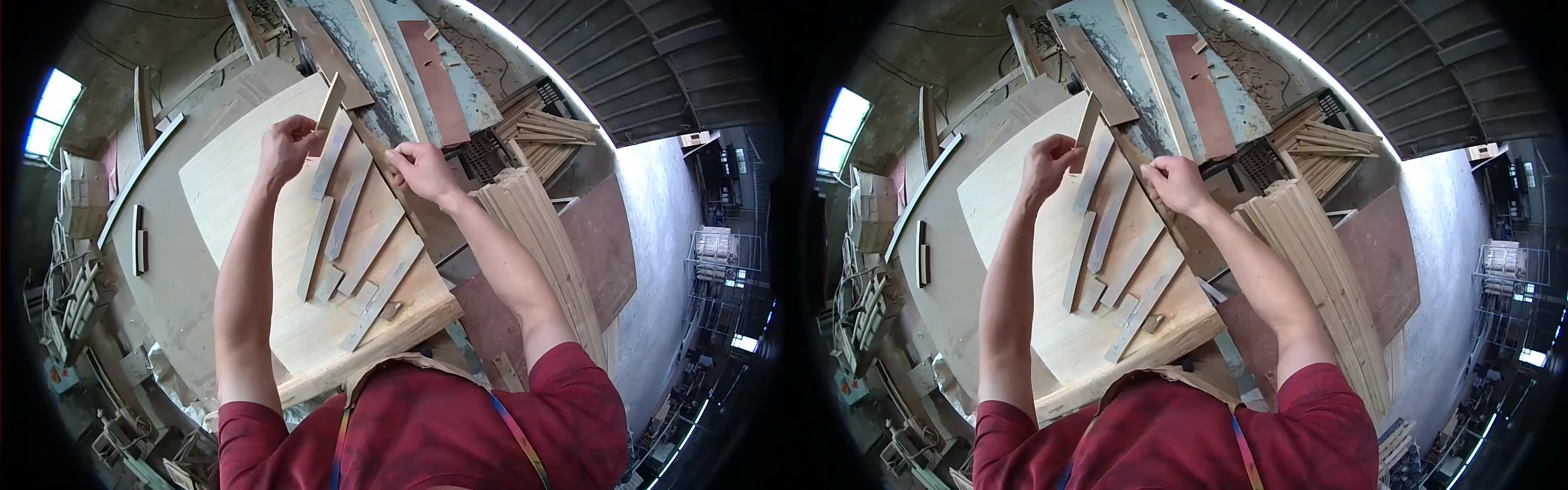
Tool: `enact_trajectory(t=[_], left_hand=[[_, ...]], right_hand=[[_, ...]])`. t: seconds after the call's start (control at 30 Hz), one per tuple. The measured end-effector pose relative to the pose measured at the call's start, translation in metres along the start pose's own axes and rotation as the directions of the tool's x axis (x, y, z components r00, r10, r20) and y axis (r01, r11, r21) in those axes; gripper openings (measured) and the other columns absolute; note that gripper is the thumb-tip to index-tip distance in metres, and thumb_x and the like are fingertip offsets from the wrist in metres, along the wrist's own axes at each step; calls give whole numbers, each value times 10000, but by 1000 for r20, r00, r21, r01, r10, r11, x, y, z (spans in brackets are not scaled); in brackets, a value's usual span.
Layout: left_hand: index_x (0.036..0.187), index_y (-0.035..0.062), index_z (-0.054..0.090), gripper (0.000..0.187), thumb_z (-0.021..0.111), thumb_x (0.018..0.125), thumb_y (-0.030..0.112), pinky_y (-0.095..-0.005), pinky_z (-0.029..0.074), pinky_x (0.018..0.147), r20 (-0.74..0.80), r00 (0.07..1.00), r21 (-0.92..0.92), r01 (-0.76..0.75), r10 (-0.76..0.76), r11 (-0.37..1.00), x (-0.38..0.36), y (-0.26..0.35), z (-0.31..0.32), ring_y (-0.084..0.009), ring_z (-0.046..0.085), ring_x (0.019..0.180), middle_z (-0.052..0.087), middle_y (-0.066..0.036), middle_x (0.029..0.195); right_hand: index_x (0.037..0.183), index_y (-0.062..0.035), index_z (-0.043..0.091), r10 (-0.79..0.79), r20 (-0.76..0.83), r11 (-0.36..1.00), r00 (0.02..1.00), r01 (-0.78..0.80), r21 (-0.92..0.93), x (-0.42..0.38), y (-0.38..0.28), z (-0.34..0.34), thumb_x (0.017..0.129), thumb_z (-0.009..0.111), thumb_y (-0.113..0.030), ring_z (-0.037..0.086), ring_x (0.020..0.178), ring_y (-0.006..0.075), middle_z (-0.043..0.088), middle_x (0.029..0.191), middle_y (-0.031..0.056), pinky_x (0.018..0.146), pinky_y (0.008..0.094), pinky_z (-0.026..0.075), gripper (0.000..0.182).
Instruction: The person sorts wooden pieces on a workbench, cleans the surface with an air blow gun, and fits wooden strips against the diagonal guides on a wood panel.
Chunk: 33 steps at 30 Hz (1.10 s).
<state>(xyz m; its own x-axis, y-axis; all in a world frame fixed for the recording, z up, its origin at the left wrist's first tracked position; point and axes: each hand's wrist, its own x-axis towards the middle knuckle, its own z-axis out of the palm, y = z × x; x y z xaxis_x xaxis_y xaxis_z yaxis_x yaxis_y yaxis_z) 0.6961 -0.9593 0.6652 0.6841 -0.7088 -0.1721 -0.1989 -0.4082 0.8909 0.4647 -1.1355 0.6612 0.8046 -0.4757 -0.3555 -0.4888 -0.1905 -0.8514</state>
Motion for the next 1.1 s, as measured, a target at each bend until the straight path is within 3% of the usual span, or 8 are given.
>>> enact_trajectory(t=[0.07,0.13,0.33,0.53,0.77,0.9,0.97,1.1], left_hand=[[1048,2,765,184,790,895,100,-307,575,752,50,991,-70,-123,127,990,-36,16,12,-168,710,786,747,-111,954],[1058,0,768,171,789,896,51,-306,583,755,81,965,-145,-238,251,960,-72,31,31,-175,730,815,743,-117,1013],[1092,-10,759,186,745,907,-12,-294,594,760,56,831,52,-556,553,830,-113,28,61,-202,757,880,745,-138,1105],[1105,-20,757,173,707,938,-17,-310,598,770,-215,946,-3,-250,244,968,-162,13,66,-223,762,882,759,-157,1061],[1101,-36,748,168,700,944,-2,-340,604,747,-413,905,-1,-112,102,994,-186,23,66,-268,770,863,754,-193,1025],[1095,-24,752,167,708,938,13,-364,608,741,-290,956,-2,-37,35,999,-224,16,65,-304,765,846,753,-198,1006],[1144,-12,733,238,714,907,-3,-386,607,765,-179,958,184,-191,224,964,-245,12,89,-324,753,892,740,-190,1100],[1309,-29,623,415,679,911,77,-444,536,974,4,974,318,-216,227,923,-251,36,146,-383,652,1146,636,-254,1296]], right_hand=[[1066,-21,701,76,164,935,984,-127,331,-13,-10,-2,1050,641,-254,757,833,214,755,931,116,729,337,620,240],[1160,-19,657,31,484,482,874,-437,759,-23,-15,-1,1060,626,-241,760,832,187,747,979,109,711,335,629,245],[1325,-30,549,-27,372,665,928,-261,700,-35,12,-3,1047,656,-159,729,940,146,723,1095,97,773,293,626,325],[1334,-28,514,-34,-37,784,999,50,619,-22,40,7,977,715,-22,719,959,151,717,1109,101,806,294,624,410],[1339,-19,513,-76,-55,779,996,94,620,-26,36,-22,967,719,1,701,979,143,705,1138,107,844,284,613,426],[1342,-13,514,-60,-129,835,990,121,536,-71,57,-16,966,722,1,693,996,141,703,1135,99,862,272,601,431],[1343,-10,514,-58,-157,861,986,129,491,-86,72,-8,965,724,1,691,1001,140,703,1133,94,867,268,597,433],[1317,16,534,40,-202,815,979,84,573,-94,94,15,946,735,20,691,979,121,714,1087,86,866,256,577,422]])
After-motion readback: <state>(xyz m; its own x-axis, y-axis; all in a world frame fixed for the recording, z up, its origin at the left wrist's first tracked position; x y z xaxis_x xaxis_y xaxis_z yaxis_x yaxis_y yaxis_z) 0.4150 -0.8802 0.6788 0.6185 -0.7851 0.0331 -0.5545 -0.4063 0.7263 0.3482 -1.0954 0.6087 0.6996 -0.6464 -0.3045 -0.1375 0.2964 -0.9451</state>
